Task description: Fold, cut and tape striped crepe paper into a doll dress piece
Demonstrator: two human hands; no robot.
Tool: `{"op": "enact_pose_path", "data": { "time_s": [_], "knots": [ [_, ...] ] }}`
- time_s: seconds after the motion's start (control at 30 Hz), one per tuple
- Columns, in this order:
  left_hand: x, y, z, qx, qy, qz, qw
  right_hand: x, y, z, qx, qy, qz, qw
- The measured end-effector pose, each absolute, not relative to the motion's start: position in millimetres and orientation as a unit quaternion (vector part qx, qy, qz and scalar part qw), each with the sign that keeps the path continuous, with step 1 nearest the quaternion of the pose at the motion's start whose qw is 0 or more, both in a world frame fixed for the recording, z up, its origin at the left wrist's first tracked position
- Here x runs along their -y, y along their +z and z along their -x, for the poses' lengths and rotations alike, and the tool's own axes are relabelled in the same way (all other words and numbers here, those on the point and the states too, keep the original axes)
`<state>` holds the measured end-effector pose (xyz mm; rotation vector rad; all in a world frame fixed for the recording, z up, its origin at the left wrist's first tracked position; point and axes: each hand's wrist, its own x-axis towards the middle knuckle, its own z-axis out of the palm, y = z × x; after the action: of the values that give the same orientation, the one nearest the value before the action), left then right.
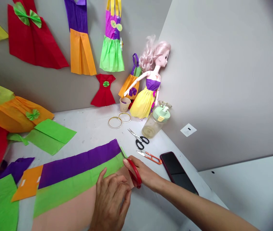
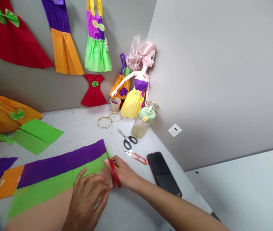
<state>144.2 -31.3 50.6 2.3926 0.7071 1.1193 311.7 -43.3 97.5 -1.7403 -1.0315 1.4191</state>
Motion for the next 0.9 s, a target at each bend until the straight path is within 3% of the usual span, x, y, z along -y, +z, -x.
{"op": "enact_pose_path", "data": {
  "time_s": [0.47, 0.9],
  "knots": [
    [31.3, 51.0, -145.7, -0.245, 0.395, -0.86, 0.208, 45.6, 71.4, -310.0, 0.418, 0.499, 0.657, 0.381],
    [32.4, 49.5, -145.7, -0.251, 0.396, -0.855, 0.219, 43.2, 81.7, -310.2, 0.383, 0.575, 0.62, 0.371]
  ]
}}
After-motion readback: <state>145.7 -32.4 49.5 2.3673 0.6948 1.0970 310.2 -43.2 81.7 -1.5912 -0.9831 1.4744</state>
